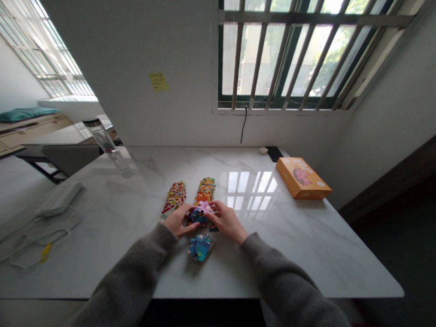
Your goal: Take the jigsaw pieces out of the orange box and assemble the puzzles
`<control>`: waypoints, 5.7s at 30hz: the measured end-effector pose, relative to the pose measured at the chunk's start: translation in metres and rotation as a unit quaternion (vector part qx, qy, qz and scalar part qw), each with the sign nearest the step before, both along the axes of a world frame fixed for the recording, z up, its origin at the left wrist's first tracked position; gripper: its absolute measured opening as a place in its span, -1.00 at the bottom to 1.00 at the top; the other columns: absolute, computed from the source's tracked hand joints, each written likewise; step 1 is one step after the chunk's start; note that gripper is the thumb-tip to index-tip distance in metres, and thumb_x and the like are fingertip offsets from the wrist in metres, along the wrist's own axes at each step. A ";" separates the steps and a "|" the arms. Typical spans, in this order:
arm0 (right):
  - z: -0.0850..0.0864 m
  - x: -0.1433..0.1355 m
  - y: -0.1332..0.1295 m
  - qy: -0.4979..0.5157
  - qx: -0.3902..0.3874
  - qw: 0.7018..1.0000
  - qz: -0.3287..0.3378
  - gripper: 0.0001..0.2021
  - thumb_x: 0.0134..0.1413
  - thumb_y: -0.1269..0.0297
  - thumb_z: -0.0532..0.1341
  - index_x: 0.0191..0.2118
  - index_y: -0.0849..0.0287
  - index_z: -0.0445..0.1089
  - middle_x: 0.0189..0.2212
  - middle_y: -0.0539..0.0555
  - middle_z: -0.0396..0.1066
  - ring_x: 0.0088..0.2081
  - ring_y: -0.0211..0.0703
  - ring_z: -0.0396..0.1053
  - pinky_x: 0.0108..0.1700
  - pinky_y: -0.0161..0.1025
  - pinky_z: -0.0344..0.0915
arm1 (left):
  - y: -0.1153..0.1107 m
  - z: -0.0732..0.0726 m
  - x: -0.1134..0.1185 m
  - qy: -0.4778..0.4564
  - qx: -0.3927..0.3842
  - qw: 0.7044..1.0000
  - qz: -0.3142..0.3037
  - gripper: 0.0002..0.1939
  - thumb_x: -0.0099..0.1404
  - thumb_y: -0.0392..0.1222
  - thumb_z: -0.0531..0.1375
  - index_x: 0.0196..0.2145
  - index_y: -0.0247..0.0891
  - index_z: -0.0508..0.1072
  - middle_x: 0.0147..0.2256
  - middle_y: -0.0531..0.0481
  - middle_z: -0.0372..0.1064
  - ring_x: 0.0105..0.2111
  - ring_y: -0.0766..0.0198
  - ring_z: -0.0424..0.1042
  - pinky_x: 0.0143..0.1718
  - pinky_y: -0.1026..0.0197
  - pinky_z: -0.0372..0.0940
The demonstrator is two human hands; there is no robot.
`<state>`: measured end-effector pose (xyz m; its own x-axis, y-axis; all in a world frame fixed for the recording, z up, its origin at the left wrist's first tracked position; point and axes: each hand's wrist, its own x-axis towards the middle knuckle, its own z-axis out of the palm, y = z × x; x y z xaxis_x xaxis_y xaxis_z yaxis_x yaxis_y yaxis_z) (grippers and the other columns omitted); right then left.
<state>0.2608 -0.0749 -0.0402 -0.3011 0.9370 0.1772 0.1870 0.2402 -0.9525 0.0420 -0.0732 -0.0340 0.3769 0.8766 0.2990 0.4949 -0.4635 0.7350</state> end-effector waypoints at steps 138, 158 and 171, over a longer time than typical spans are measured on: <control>0.028 0.051 -0.007 -0.333 0.224 0.906 0.133 -0.74 0.03 0.26 0.38 -0.13 0.07 0.41 -0.06 0.13 0.32 -0.03 0.00 0.30 0.06 -0.01 0.33 | 0.011 0.002 -0.018 0.131 0.142 0.979 -0.067 -0.67 0.09 -0.27 0.24 -0.15 -0.21 0.34 -0.14 -0.10 0.32 -0.10 0.07 0.32 0.02 0.02 0.29; 0.020 0.008 -0.013 -0.151 0.289 0.943 0.062 -0.64 0.19 0.24 0.30 0.09 0.04 0.32 -0.03 0.15 0.42 0.02 -0.01 0.35 0.06 -0.02 0.37 | 0.004 0.012 -0.008 -0.030 0.191 0.976 -0.101 -0.71 0.13 -0.23 0.29 -0.19 -0.21 0.36 -0.17 -0.10 0.38 -0.13 0.12 0.40 -0.07 0.07 0.35; 0.022 0.004 -0.015 -0.156 0.314 0.935 0.055 -0.77 0.22 0.21 0.28 -0.02 0.06 0.38 -0.06 0.16 0.42 -0.03 -0.01 0.37 0.01 -0.02 0.38 | -0.001 0.012 -0.002 -0.043 0.165 0.983 -0.063 -0.61 0.04 -0.26 0.27 -0.17 -0.19 0.24 -0.21 -0.02 0.30 -0.24 0.22 0.38 -0.25 0.18 0.36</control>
